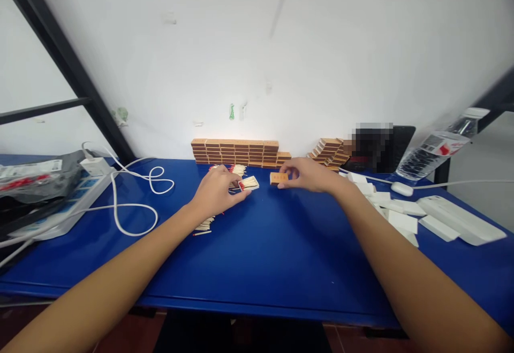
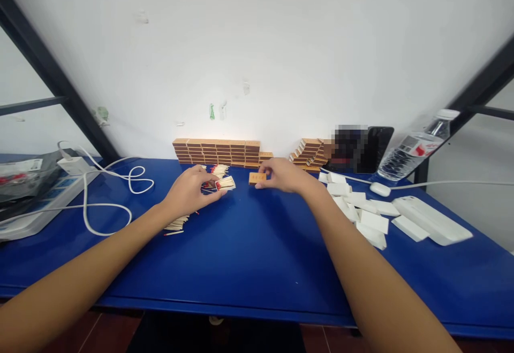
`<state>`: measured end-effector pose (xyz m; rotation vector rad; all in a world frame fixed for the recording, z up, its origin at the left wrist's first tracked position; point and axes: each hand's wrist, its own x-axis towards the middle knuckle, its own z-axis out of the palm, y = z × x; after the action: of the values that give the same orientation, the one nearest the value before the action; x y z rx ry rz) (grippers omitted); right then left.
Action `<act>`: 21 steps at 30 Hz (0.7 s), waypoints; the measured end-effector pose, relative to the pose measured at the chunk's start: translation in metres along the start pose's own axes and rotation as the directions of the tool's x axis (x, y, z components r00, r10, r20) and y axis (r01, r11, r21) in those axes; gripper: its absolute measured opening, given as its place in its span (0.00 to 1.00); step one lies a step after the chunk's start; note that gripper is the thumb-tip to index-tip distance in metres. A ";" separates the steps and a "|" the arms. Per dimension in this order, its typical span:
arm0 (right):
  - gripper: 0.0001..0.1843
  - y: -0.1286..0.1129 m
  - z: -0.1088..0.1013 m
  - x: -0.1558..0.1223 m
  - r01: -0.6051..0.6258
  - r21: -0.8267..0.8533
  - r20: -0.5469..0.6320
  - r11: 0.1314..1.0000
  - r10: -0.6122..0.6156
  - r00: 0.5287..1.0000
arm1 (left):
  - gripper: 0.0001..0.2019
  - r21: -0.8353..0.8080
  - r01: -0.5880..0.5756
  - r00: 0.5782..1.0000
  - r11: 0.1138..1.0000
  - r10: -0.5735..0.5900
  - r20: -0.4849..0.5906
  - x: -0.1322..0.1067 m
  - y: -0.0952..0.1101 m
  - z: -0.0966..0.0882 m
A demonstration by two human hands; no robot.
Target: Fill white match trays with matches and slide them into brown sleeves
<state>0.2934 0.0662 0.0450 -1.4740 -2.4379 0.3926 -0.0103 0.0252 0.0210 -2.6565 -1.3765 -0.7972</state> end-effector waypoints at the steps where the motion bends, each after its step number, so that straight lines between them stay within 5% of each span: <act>1: 0.26 -0.010 0.003 -0.001 0.042 0.063 0.020 0.997 -0.043 0.999 | 0.16 0.009 -0.004 1.000 1.000 0.004 -0.014 0.001 -0.001 0.000; 7: 0.26 -0.040 0.017 -0.003 0.142 0.131 -0.022 0.981 -0.140 0.990 | 0.16 0.006 -0.007 1.000 1.000 0.007 0.003 0.001 -0.003 -0.001; 21: 0.22 -0.027 0.032 0.006 0.161 0.169 -0.179 0.972 -0.130 0.975 | 0.14 -0.119 -0.060 0.998 0.991 0.063 0.018 0.002 -0.019 0.001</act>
<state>0.2567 0.0567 0.0260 -1.1937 -2.2920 0.4299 -0.0236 0.0389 0.0175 -2.7890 -1.2838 -0.8726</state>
